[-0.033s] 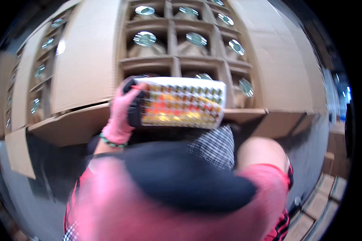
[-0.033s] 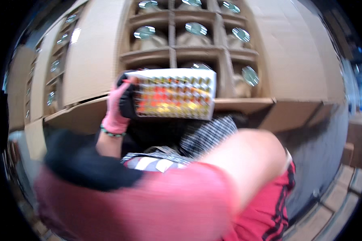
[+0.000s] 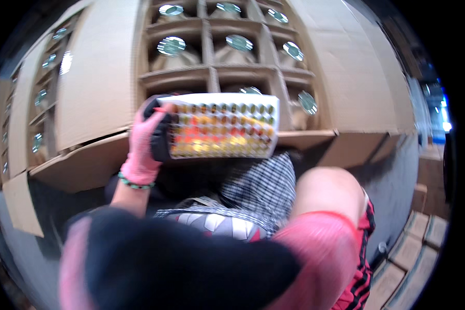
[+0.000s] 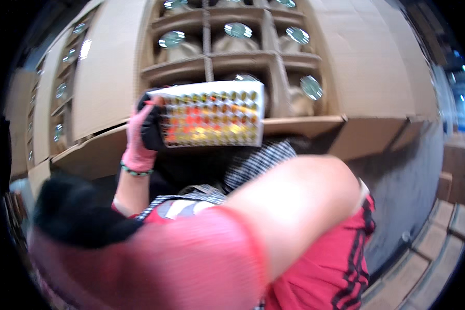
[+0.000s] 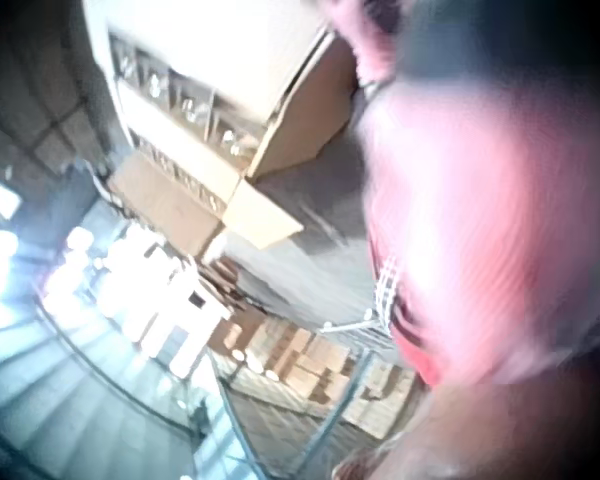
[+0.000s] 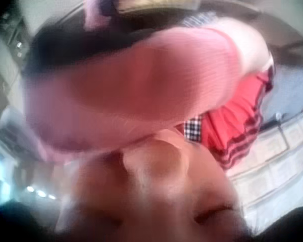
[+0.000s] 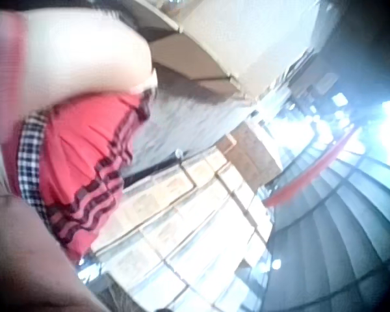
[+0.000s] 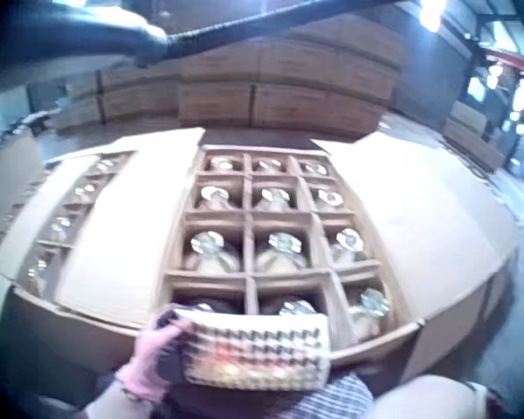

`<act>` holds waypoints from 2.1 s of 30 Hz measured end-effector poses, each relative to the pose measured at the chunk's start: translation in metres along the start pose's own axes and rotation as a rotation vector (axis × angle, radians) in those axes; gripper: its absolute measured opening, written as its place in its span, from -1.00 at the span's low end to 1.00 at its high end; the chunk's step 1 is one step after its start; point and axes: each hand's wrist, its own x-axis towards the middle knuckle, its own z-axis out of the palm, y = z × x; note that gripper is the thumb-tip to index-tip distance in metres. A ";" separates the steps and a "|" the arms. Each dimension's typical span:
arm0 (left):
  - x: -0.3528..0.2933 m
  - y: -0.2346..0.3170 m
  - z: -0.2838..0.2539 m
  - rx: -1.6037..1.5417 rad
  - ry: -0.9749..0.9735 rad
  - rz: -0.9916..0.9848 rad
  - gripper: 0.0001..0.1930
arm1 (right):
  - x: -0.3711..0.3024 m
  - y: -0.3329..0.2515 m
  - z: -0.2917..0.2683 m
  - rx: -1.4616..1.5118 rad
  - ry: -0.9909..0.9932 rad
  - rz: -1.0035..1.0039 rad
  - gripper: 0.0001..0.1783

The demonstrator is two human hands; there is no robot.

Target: The person applies round, gold-colored stickers to the lids of glass jars arranged in a cardboard box. They peel individual stickers from a sheet and press them onto the jar tops one by one, working through the rows of the box.

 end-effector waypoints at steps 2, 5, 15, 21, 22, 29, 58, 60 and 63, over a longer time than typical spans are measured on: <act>0.006 -0.007 0.002 0.009 -0.038 -0.008 -0.77 | 0.006 -0.001 0.003 -0.027 -0.030 -0.011 -0.47; 0.025 -0.023 0.000 0.114 -0.202 0.080 -0.73 | -0.011 -0.007 -0.007 -0.040 -0.055 0.088 -0.45; -0.005 -0.014 0.003 0.105 -0.087 0.210 -0.78 | -0.091 0.038 0.057 0.196 0.307 0.927 -0.25; -0.005 -0.016 0.006 -0.067 -0.302 0.316 -0.77 | -0.103 0.056 0.073 0.738 0.651 1.061 -0.30; -0.004 -0.015 0.002 -0.108 -0.394 0.265 -0.73 | -0.101 0.055 0.067 0.884 0.627 1.134 -0.43; 0.009 -0.010 -0.005 0.201 -0.513 0.276 -0.65 | -0.112 0.046 0.061 0.909 0.616 1.247 -0.79; 0.000 -0.002 0.009 0.410 -0.354 0.126 -0.81 | -0.124 0.037 0.060 0.994 0.606 1.057 -0.69; 0.002 -0.003 0.006 0.421 -0.386 0.149 -0.83 | -0.123 0.035 0.064 0.954 0.731 1.062 -0.73; 0.004 -0.003 0.001 0.471 -0.418 0.224 -0.84 | -0.120 0.038 0.063 0.964 0.667 1.022 -0.75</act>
